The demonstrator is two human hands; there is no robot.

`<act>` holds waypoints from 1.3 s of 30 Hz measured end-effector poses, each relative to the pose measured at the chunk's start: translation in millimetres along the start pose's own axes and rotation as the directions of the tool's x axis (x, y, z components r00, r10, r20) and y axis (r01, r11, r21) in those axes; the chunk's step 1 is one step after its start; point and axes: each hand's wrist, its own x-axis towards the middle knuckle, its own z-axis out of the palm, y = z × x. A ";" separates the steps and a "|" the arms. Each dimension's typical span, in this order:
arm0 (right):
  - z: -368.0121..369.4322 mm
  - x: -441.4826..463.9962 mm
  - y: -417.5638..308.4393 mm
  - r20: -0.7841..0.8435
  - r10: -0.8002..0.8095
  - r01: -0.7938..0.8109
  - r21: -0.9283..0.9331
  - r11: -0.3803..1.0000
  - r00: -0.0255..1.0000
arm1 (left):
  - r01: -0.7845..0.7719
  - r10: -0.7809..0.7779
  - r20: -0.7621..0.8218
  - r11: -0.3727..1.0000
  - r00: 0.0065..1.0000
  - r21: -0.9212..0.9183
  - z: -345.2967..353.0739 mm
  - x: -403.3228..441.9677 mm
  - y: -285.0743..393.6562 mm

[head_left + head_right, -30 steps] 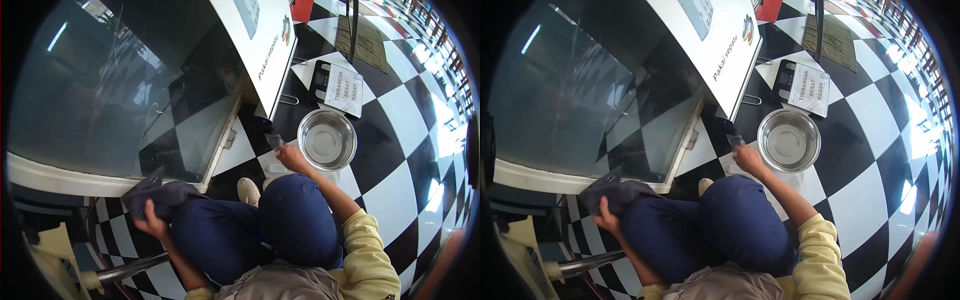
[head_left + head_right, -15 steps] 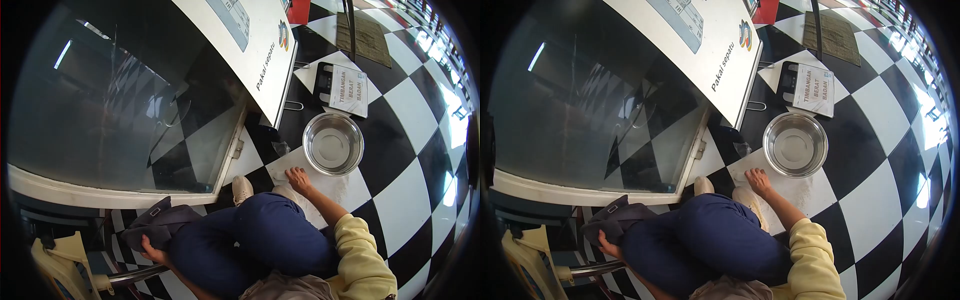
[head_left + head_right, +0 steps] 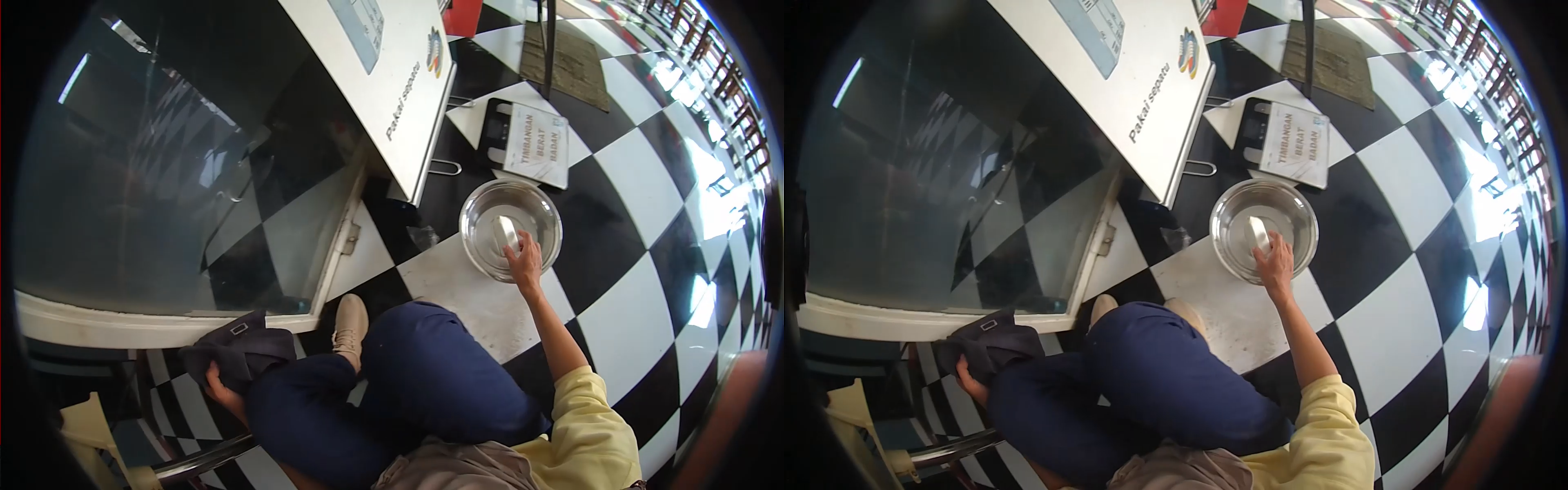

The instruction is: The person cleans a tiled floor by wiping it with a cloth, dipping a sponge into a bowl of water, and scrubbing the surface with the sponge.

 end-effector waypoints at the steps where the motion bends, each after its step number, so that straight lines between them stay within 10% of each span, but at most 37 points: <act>1: 1.8 8.6 15.2 0.009 -0.004 0.005 -0.062 0.998 1.000 | -0.521 0.494 0.250 0.547 0.833 0.655 10.8 -16.9 -12.0; 3: 1.8 19.2 23.3 -0.009 -0.059 0.056 -0.184 0.981 0.998 | -0.668 0.582 0.401 0.368 0.708 0.646 28.1 -24.2 -30.9; 7: 10.5 28.5 24.2 0.058 -0.168 0.178 -0.336 0.925 0.984 | -0.043 -0.011 0.266 0.979 0.964 0.197 59.2 -25.3 -54.6; 15: 6.6 37.3 10.3 0.111 -0.113 0.138 -0.249 0.959 0.987 | 0.403 -0.472 0.418 0.881 0.776 0.248 99.1 -46.9 -113.4; 39: -3.8 37.8 12.2 0.172 0.028 0.018 -0.263 0.965 0.985 | 0.689 -0.772 0.421 0.625 0.476 0.368 100.9 -53.7 -161.4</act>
